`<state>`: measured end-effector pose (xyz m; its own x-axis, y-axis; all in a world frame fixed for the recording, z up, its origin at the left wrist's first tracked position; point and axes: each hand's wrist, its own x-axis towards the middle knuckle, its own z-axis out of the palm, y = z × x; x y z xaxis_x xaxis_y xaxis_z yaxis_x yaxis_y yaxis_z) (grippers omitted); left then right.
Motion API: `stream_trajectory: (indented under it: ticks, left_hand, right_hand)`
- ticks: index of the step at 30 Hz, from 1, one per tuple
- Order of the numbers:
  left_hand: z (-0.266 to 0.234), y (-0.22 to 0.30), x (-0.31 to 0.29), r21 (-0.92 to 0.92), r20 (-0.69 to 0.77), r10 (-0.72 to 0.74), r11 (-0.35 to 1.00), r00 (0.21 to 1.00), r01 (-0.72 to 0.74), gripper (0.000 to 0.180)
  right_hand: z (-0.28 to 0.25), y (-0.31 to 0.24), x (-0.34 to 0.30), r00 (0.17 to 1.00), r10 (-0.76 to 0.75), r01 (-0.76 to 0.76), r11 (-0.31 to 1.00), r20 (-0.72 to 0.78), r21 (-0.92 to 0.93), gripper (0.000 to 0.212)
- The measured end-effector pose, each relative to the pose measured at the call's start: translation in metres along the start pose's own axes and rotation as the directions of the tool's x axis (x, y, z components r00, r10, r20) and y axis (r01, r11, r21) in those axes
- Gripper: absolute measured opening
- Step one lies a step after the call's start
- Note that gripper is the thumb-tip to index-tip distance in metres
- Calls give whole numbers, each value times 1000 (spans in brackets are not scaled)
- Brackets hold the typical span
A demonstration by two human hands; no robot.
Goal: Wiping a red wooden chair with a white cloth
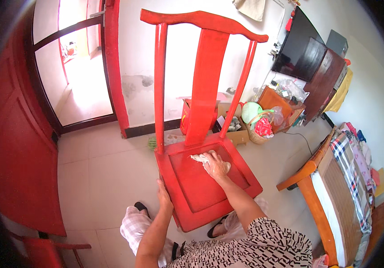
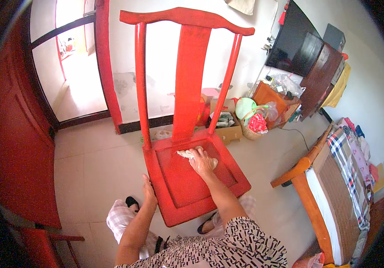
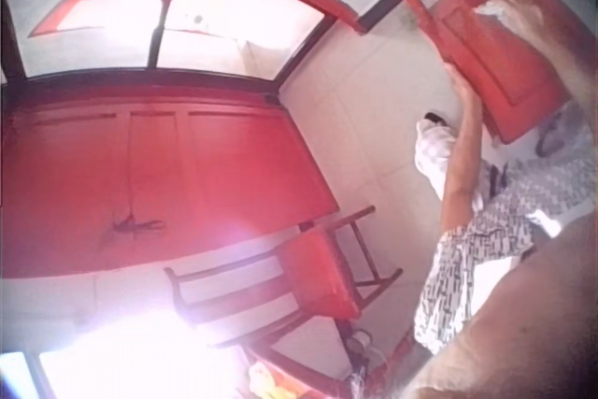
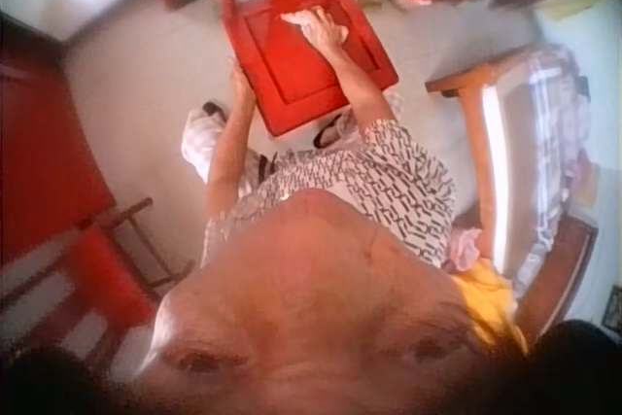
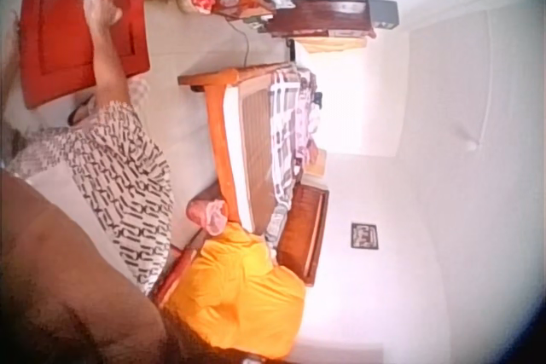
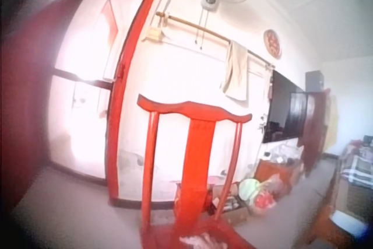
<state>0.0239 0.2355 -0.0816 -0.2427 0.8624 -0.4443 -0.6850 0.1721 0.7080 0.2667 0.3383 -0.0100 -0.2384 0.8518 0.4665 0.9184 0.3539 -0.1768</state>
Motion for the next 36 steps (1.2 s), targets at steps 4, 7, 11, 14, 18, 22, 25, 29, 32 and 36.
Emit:
stream_trajectory:
  ticks: [4,7,11,14,18,22,25,29,32,36]
  left_hand:
    - [-2,-7,5,29,26,59,998,998,-60,81]
    - [-7,-11,17,73,23,95,993,995,-97,82]
    - [-4,-9,18,90,7,52,995,999,-52,89]
    - [17,7,-5,212,-55,37,977,998,-25,96]
    - [3,1,4,186,-28,49,982,998,-43,100]
    - [5,-1,7,225,-58,84,972,995,-69,96]
    - [-4,-2,14,219,-42,107,971,993,-95,90]
    - [2,0,9,212,8,82,974,997,-82,97]
    - [3,-3,9,180,30,68,981,997,-73,95]
    - [-3,-2,11,245,-15,80,967,997,-74,97]
  right_hand:
    - [10,-3,8,998,59,-59,998,-14,-21,48]
    - [17,-12,10,994,104,-104,994,-36,-13,50]
    - [16,-25,-3,991,130,-131,991,-29,-29,51]
    - [1,-33,-24,997,72,-72,997,-41,7,54]
    - [-24,-60,-55,1000,-12,11,995,9,101,53]
    - [-55,-73,-100,991,-132,122,973,39,195,52]
    - [-80,-89,-109,975,-210,192,961,74,199,52]
    - [-76,-85,-110,979,-197,184,965,54,190,52]
    - [-75,-82,-111,978,-201,187,965,55,185,51]
    - [-72,-84,-110,979,-200,189,962,35,197,50]
